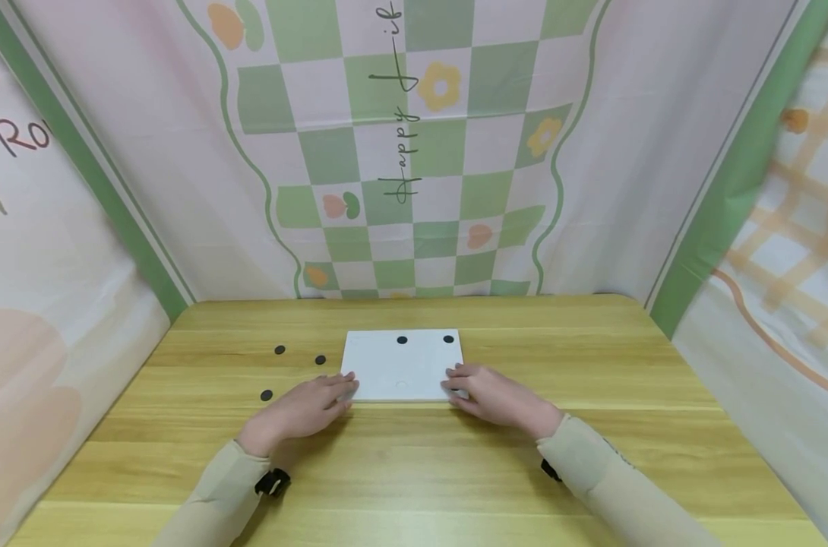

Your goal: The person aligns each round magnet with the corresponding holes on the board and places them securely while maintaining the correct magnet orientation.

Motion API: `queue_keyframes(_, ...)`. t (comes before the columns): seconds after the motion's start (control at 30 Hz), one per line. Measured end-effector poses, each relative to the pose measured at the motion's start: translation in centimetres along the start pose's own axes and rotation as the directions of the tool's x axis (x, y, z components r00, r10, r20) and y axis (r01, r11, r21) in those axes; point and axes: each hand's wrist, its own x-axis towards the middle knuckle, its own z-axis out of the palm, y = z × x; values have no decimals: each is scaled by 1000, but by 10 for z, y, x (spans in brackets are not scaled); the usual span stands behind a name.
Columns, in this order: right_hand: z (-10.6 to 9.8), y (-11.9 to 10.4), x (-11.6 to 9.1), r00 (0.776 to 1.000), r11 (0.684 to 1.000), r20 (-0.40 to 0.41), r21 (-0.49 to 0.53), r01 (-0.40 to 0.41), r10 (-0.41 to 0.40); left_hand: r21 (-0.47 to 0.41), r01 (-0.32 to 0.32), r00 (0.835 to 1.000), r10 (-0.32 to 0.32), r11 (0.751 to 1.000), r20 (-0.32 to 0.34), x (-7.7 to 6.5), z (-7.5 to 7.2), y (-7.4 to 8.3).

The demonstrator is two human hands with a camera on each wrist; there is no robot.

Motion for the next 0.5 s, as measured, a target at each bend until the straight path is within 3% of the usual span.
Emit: queue_keyframes(0.5, 4, -1, 3, 1000, 1000, 18, 17, -14, 14, 1, 8, 1000, -8, 1000, 6, 0, 1, 0)
